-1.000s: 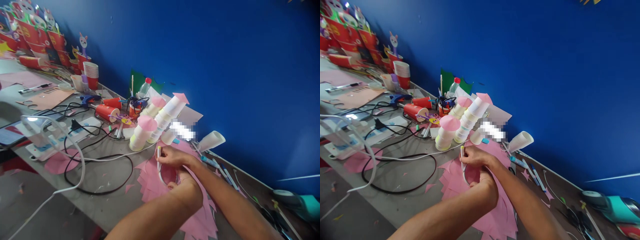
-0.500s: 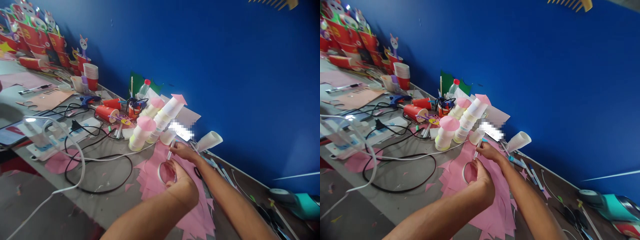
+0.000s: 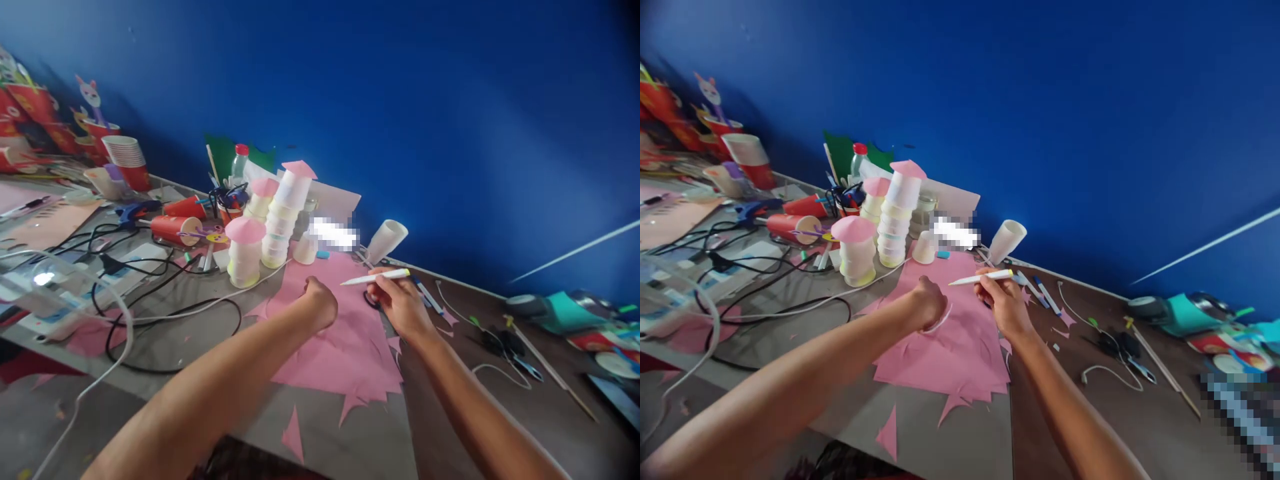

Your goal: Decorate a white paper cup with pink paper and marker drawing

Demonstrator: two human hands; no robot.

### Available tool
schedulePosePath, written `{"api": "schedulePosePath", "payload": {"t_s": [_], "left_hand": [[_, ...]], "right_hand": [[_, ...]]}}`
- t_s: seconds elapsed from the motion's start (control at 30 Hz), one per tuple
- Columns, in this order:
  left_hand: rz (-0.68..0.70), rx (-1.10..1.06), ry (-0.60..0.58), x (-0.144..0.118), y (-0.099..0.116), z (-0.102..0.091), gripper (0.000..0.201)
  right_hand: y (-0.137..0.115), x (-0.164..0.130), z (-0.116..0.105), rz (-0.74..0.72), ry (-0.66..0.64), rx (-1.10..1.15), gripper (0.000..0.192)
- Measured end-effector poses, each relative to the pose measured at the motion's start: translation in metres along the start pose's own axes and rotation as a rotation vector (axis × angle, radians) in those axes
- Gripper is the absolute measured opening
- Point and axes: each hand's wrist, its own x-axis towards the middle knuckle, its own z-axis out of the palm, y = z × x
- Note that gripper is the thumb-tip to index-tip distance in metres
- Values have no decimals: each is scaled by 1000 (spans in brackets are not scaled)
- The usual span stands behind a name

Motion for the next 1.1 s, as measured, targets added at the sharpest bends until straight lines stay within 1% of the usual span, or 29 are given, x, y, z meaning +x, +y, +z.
{"api": "schedulePosePath", "payload": {"t_s": [0.07, 0.13, 0.2, 0.27, 0.3, 0.37, 0.4, 0.5, 0.57, 0.6, 0.67, 0.73, 0.8, 0.87, 1.0, 1.1], "left_hand": [[3, 97, -96, -2, -3, -6, 56], [24, 161, -152, -4, -2, -11, 61], [33, 204, -200, -6, 1, -15, 61], [26, 235, -235, -6, 4, -18, 56], [21, 246, -249, -6, 5, -19, 53], [9, 260, -261, -4, 7, -19, 51], [3, 265, -260, -2, 8, -18, 51], [-7, 268, -245, 2, 9, -15, 53], [-11, 259, -242, 4, 9, -12, 56], [-10, 249, -240, 5, 8, -10, 55], [1, 222, -234, 5, 7, -9, 50], [18, 196, -224, 3, 6, -7, 44], [31, 179, -214, 2, 5, -6, 44], [35, 168, -203, 2, 4, -4, 44], [32, 140, -176, 5, 2, 1, 36], [45, 104, -151, 7, 0, 5, 37]], "right_hand": [[1, -33, -11, -45, -69, -46, 30], [3, -62, -16, -60, -152, -168, 26], [4, -84, -12, -146, -213, -275, 19], [7, -98, 0, -268, -289, -387, 13], [8, -102, 8, -367, -336, -444, 14], [13, -105, 24, -576, -364, -573, 19], [15, -104, 32, -661, -401, -653, 22], [26, -98, 51, -850, -456, -889, 27], [32, -93, 61, -937, -500, -951, 31], [34, -90, 65, -963, -518, -969, 34], [37, -86, 71, -967, -563, -1010, 35], [37, -84, 75, -930, -609, -1066, 29], [36, -83, 77, -901, -641, -1110, 24], [35, -83, 77, -908, -646, -1129, 23], [38, -84, 77, -950, -612, -1146, 26], [40, -84, 77, -964, -610, -1154, 28]]}}
